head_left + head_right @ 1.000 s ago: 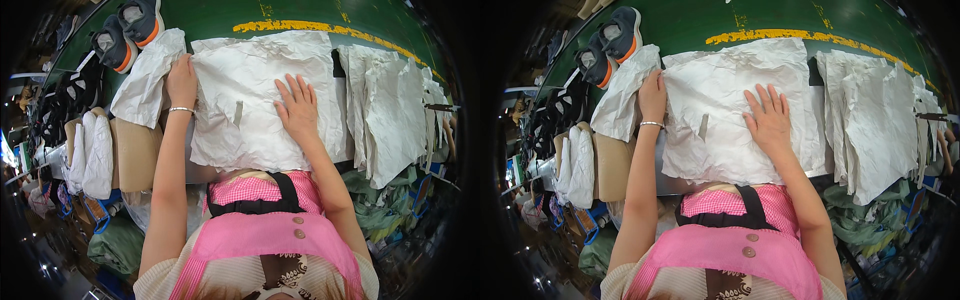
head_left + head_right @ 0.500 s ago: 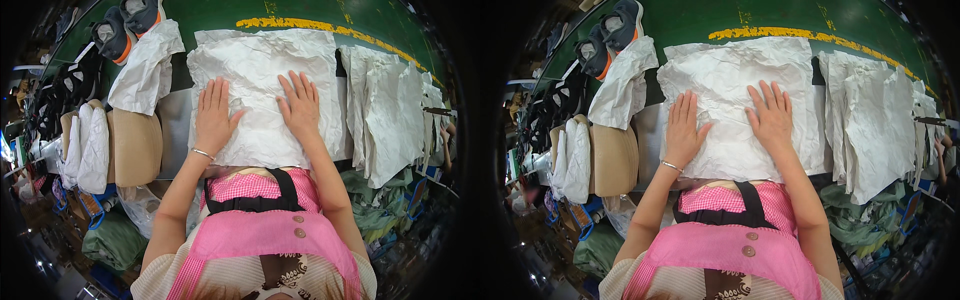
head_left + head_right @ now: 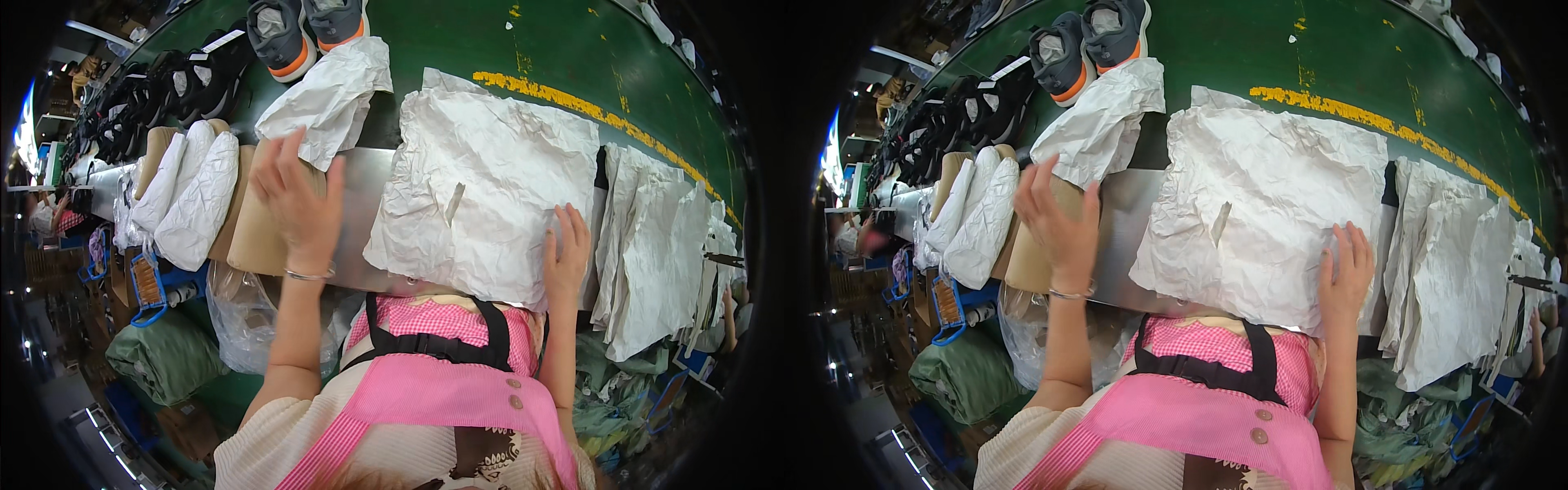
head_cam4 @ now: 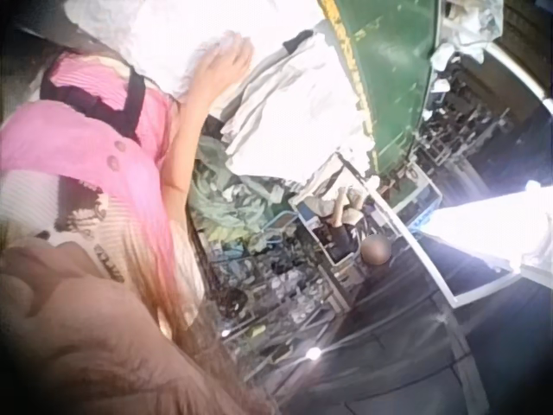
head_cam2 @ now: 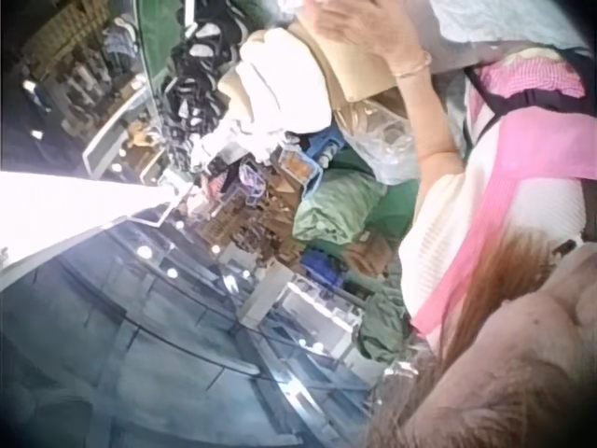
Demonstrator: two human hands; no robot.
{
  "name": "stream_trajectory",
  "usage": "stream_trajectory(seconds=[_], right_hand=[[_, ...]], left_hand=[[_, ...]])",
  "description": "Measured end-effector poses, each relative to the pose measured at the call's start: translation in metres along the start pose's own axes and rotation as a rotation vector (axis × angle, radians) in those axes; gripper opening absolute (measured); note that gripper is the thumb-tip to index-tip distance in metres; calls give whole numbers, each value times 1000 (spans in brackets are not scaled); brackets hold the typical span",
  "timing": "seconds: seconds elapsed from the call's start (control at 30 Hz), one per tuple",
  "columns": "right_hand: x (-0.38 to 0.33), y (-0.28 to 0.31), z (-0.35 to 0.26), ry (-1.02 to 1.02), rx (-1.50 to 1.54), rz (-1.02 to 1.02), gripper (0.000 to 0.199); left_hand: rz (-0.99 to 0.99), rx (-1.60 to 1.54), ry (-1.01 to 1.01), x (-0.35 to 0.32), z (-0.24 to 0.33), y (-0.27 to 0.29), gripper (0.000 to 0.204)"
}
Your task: The person repeatedly picks up crumpled white paper sheets from a pile, unfolds them, smooths them flat on a metal table, and stacks them. The person handles the paper by hand without using tools.
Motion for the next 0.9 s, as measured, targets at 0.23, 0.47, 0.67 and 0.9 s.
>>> stream_trajectory(seconds=[0.23,0.47,0.67,0.9], right_hand=[[11,-14,-50,128,169,0,31],[2,-8,-45,39,256,-49,25],[11,-11,-54,-209,739,-142,35],[39,-20,-61,-631,1336,-209,34]], left_hand=[[-224,443,-184,17,-43,-52,62],[-113,245,-109,63,-72,-65,18],[-155,-650,269,88,-9,-30,14],[-530,-1011,-6,-4,114,-46,7]])
Point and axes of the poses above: each hand's wrist, its own x-axis towards the middle knuckle, its own y-axis out of the back of the hand, z = x × y, the point moved 6 cm from there along x, towards the middle knuckle, and after that the axes turned 3 degrees about z, right-handed, at the moved point
